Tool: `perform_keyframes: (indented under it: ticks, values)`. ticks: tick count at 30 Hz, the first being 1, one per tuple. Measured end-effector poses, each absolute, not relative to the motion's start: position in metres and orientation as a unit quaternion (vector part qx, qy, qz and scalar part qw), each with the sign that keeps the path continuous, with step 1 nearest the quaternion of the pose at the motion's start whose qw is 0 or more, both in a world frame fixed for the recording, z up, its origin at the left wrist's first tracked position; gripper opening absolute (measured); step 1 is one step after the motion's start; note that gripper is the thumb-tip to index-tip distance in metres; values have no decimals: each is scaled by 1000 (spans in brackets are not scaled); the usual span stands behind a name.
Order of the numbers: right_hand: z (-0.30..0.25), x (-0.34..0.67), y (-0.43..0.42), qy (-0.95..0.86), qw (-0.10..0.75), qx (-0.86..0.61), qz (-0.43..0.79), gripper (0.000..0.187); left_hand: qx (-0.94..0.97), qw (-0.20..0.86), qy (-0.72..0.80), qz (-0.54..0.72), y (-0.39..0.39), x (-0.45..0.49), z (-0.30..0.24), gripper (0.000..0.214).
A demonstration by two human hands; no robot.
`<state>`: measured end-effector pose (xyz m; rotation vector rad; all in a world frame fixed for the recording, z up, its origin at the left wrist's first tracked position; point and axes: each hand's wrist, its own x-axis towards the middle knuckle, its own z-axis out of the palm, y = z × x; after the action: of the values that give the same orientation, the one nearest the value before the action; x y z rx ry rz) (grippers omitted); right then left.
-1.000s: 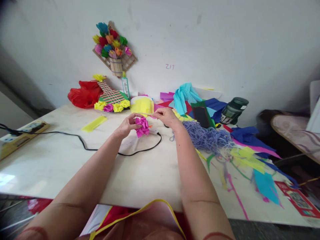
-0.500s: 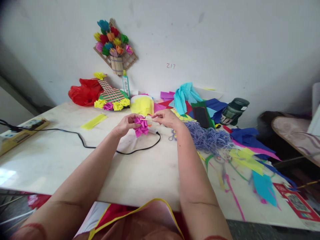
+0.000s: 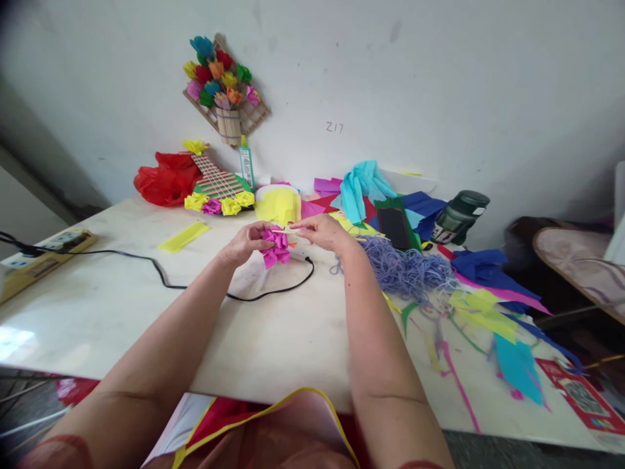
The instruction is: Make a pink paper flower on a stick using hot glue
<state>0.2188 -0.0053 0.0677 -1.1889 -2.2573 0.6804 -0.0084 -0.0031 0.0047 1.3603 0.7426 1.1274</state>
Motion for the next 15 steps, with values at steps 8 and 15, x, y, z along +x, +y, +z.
perform_keyframes:
  ticks: [8,15]
  values:
    - [68,231,-1,-830,247,-427,259,39,570,571,313,501,-3,-10,4,45]
    - [68,238,0,-823,261,-432,259,39,563,574,308,508,-3,-11,3,43]
